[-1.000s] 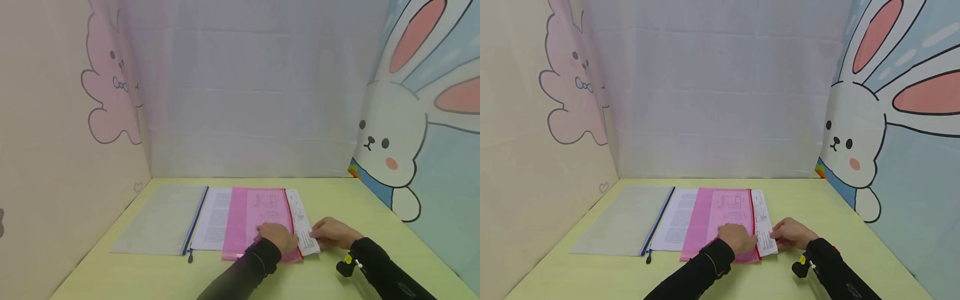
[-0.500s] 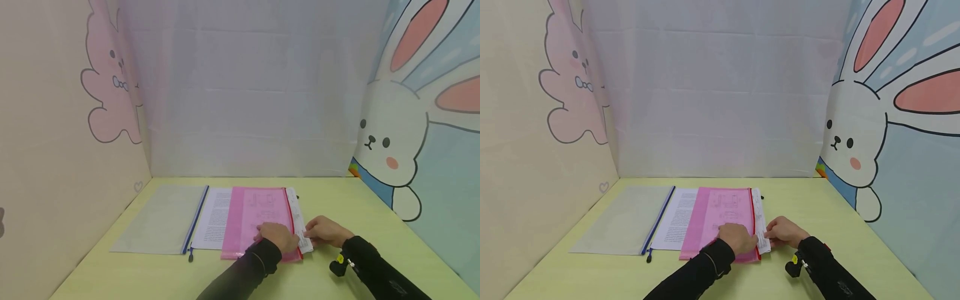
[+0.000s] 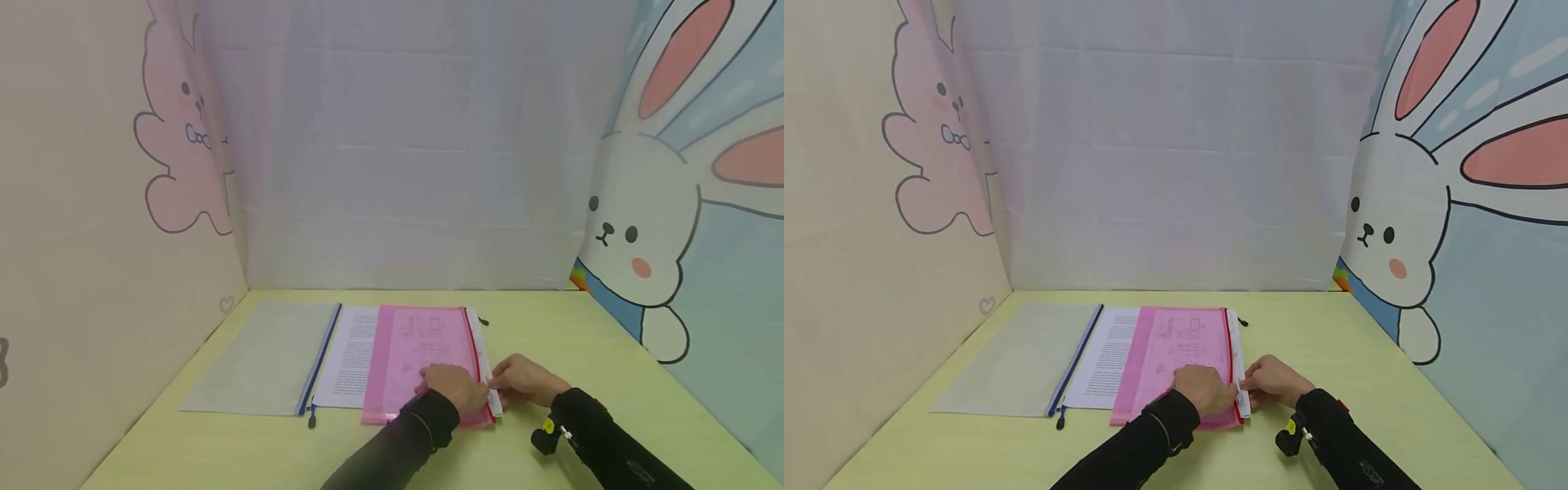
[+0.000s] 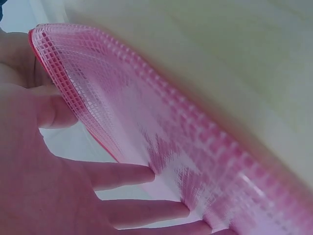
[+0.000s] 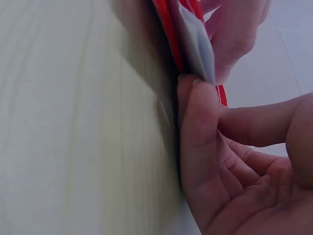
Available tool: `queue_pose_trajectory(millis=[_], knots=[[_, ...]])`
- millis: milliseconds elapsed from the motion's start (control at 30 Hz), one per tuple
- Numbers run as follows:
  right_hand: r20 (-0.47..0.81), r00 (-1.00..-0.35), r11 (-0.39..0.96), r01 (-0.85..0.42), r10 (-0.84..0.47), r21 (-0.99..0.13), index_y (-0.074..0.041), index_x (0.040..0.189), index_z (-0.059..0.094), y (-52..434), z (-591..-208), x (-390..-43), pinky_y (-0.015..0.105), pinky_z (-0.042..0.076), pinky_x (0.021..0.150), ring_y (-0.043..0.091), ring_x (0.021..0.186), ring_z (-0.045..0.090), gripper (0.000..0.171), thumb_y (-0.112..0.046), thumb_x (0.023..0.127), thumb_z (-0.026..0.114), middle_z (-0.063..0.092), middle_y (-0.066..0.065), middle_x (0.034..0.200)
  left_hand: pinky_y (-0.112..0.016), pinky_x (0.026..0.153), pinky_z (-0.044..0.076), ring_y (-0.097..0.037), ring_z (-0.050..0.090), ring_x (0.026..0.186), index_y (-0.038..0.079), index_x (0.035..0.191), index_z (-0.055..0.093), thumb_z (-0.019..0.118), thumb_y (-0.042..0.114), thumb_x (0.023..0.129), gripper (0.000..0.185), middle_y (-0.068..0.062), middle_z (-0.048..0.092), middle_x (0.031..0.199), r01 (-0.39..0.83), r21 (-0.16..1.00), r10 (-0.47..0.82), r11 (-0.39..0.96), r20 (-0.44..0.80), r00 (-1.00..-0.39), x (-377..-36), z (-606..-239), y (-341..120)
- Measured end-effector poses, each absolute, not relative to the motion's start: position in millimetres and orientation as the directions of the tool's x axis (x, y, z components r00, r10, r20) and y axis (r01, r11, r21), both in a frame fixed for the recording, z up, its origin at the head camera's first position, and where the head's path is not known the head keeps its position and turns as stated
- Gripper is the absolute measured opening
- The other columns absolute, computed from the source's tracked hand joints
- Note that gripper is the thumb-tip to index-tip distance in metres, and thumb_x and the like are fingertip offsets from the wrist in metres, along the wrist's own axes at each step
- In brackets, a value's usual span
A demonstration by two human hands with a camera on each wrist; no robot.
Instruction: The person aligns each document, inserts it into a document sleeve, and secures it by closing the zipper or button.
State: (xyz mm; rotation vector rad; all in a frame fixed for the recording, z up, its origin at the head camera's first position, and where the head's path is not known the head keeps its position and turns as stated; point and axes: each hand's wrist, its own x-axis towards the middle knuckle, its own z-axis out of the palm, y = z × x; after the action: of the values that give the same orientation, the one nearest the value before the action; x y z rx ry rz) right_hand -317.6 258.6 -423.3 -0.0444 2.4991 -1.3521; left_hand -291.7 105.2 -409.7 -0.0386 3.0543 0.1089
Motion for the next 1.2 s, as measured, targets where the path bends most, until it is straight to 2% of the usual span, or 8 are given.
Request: queue_pose_trajectory(millis=[233,300,467,533,600,767,1033,1200], knots=[[-0.207,-0.964,0.512,0.095,-0.165,-0.853,0.01,0.106,0.067,258.9,-422.7,-317.0,0.027,0.053,0.062,0.016,0.063,0.059,0.02,-0.008,0.096,0.067,0.064,0.007,0.08,-0.063,0.088,0.054,-0.045,0.058,0.124,0.005,0.125,0.072,0.051,0.064,0.093,0.07,-0.019,0.067,0.129,-0.007,0.093,0.0,0.996,-0.075,-0.997,-292.3,-411.3,102.3],[-0.195,-0.969,0.517,0.09,-0.152,-0.851,0.011,0.107,0.066,258.9,-423.3,-317.0,0.028,0.053,0.062,0.017,0.064,0.059,0.02,-0.006,0.096,0.067,0.063,0.007,0.082,-0.061,0.086,0.055,-0.043,0.062,0.117,0.005,0.122,0.073,0.052,0.064,0.093,0.069,-0.018,0.069,0.123,-0.002,0.086,0.003,0.996,-0.063,-0.998,-291.8,-412.0,101.5],[-0.184,-0.974,0.551,0.081,-0.135,-0.83,0.009,0.101,0.067,262.4,-425.6,-317.8,0.028,0.049,0.061,0.017,0.065,0.057,0.012,-0.002,0.095,0.067,0.061,0.006,0.08,-0.049,0.07,0.056,-0.032,0.063,0.082,0.007,0.106,0.077,0.052,0.063,0.093,0.063,-0.013,0.071,0.095,0.018,0.045,0.019,0.999,-0.026,-0.999,-290.0,-415.4,99.1],[-0.178,-0.975,0.564,0.073,-0.133,-0.822,0.008,0.098,0.067,263.1,-425.3,-318.5,0.027,0.047,0.06,0.017,0.065,0.056,0.009,-0.001,0.095,0.067,0.061,0.006,0.079,-0.048,0.067,0.056,-0.031,0.062,0.08,0.007,0.106,0.077,0.052,0.063,0.093,0.062,-0.013,0.071,0.094,0.026,0.05,0.027,0.998,-0.021,-0.999,-289.5,-415.5,97.7],[-0.17,-0.976,0.568,0.064,-0.136,-0.82,0.007,0.098,0.068,261.9,-423.9,-319.1,0.028,0.047,0.06,0.017,0.065,0.055,0.009,-0.001,0.094,0.067,0.061,0.006,0.079,-0.049,0.069,0.057,-0.033,0.064,0.086,0.007,0.108,0.077,0.052,0.062,0.093,0.062,-0.014,0.071,0.098,0.03,0.066,0.032,0.997,-0.027,-0.999,-289.4,-415.1,96.3],[-0.151,-0.98,0.575,0.049,-0.13,-0.816,0.007,0.098,0.068,253.2,-420.5,-319.5,0.028,0.047,0.061,0.018,0.067,0.055,0.009,-0.001,0.094,0.066,0.061,0.006,0.081,-0.062,0.085,0.055,-0.043,0.061,0.116,0.007,0.118,0.075,0.054,0.061,0.093,0.063,-0.018,0.069,0.12,0.008,0.13,0.015,0.991,-0.054,-0.998,-291.2,-413.6,93.6],[-0.144,-0.98,0.569,0.039,-0.14,-0.822,0.004,0.09,0.067,242.4,-421.5,-319.4,0.027,0.047,0.058,0.017,0.061,0.054,0.006,-0.001,0.094,0.067,0.057,0.005,0.072,-0.066,0.087,0.053,-0.045,0.056,0.124,0.006,0.12,0.074,0.054,0.064,0.092,0.068,-0.02,0.067,0.127,-0.005,0.146,0.003,0.989,-0.055,-0.998,-291.8,-414.9,96.6],[-0.139,-0.98,0.587,0.031,-0.14,-0.809,0.002,0.091,0.067,237.2,-422.5,-322.3,0.028,0.046,0.057,0.018,0.059,0.054,0.006,-0.002,0.094,0.065,0.057,0.005,0.069,-0.067,0.086,0.052,-0.045,0.057,0.122,0.005,0.117,0.075,0.055,0.064,0.092,0.067,-0.019,0.068,0.124,-0.004,0.173,0.003,0.985,-0.04,-0.999,-292.3,-415.5,97.7]])
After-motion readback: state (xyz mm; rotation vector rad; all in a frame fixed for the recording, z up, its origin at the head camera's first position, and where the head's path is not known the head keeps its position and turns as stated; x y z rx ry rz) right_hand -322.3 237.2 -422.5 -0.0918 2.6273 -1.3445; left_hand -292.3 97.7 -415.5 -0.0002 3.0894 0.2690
